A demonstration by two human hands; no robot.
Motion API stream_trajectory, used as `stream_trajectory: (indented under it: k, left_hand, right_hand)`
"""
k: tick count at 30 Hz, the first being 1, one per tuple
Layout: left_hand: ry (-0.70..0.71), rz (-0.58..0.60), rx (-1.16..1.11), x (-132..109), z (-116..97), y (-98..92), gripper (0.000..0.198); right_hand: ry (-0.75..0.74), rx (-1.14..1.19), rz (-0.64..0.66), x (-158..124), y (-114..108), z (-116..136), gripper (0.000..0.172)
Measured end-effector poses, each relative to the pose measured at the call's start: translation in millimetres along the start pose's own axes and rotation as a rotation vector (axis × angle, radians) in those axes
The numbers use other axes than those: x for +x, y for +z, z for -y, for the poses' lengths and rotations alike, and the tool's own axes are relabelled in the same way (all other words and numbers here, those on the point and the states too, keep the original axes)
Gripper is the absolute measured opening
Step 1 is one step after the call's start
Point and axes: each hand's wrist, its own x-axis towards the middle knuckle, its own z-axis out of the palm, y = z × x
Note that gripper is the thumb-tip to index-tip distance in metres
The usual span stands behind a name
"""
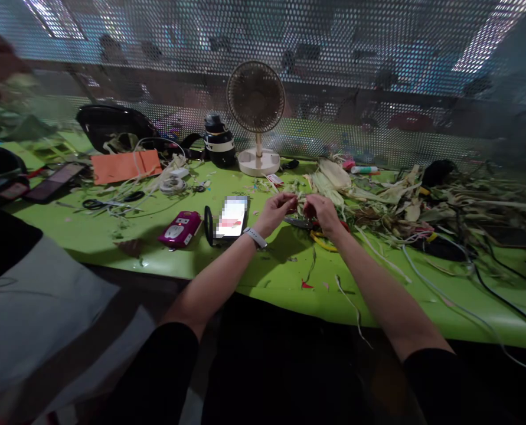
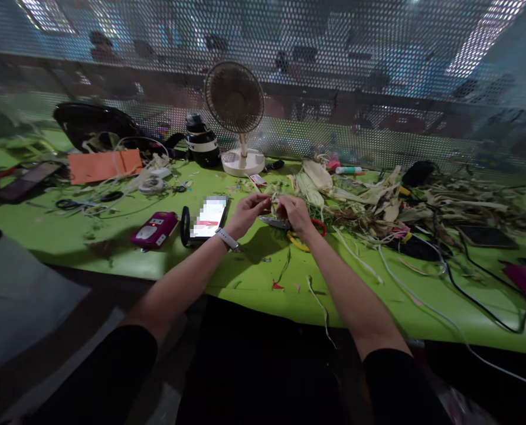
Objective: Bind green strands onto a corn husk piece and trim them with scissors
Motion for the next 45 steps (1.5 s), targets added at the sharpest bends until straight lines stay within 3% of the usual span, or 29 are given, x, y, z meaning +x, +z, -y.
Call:
stream_trajectory:
  k: [3,6,10,13,18,25,30,32,38,45]
  left_hand:
    - [0.083,0.079,0.088,1,-2,-2.5,0.029]
    - [0.091,0.157,0.125,-3,-7,-2.8,0.033]
    - [-0.069,0.094,-0.007,-10,-12,0.0,0.045]
    - [-0.132,0.151,-0.022,-11,-12,2.2,0.047]
    - [0.002,0.124,0.079,-7,-8,0.8,0.043]
    - [0.170,0.091,0.409,-4,-3,-5.0,0.015]
    - [0.200,0.002,0.478,1,1,-7.8,0.011]
    - [0.153,0.042,0.416,2,0,-8.8,0.012]
    - [0.004,0.371,0.318,-4,-8,-6.1,0.017]
    - [0.014,0.369,0.289,-5,-7,-4.1,0.016]
  right_hand:
    - [0.123,0.006,0.015,1,-4,1,0.059]
    - [0.085,-0.045,0.079,3,-5,0,0.060]
    - [-0.016,-0.020,0.058,5,-1,-5,0.062]
    - [-0.037,-0.049,0.089,5,1,-8,0.062]
    - [-0.163,-0.188,0.166,6,-1,-11,0.049]
    - [-0.372,-0.722,0.095,4,-2,-18,0.022]
    - [-0.417,-0.764,0.120,3,0,-15,0.020]
    - [-0.390,-0.747,0.136,1,-3,-9,0.020]
    - [-0.216,-0.734,0.129,-4,-13,12,0.041]
    - [-0.272,-0.698,0.108,-3,-6,7,0.032]
